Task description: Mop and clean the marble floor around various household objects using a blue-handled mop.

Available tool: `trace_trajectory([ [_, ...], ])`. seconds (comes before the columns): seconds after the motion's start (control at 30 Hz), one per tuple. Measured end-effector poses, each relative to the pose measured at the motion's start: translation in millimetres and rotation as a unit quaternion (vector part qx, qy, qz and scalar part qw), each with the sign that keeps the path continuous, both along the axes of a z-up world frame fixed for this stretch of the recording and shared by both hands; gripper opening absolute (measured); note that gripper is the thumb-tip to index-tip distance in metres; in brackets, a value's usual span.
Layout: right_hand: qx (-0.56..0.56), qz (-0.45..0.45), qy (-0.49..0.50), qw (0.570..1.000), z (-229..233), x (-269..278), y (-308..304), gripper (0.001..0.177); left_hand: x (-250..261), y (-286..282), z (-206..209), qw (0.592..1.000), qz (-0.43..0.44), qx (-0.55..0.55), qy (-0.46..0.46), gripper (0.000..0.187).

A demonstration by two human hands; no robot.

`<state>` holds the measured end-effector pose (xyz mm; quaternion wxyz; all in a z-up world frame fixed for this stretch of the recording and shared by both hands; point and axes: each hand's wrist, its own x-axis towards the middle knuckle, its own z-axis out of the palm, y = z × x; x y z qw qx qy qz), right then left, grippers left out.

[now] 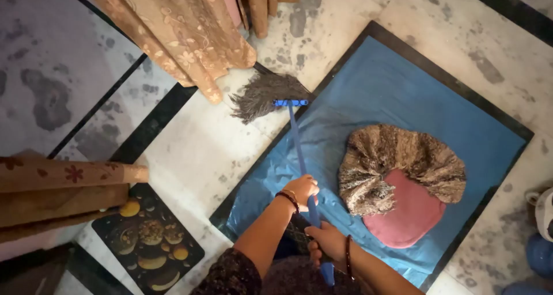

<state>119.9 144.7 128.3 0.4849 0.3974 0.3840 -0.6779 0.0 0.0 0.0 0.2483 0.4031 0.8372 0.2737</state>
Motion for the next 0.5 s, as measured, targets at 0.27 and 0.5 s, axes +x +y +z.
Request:
trace_trajectory([
  [0.27,-0.075,0.032,0.123,0.989,-51,-94,-82,0.02,-95,-103,-52,0.999,0.03,-0.017,0.04,0.014],
  [0.5,-0.083,0.088,0.131,0.984,-83,-187,-131,0.021,-173,-147,-32,0.99,0.106,-0.058,0.076,0.009],
])
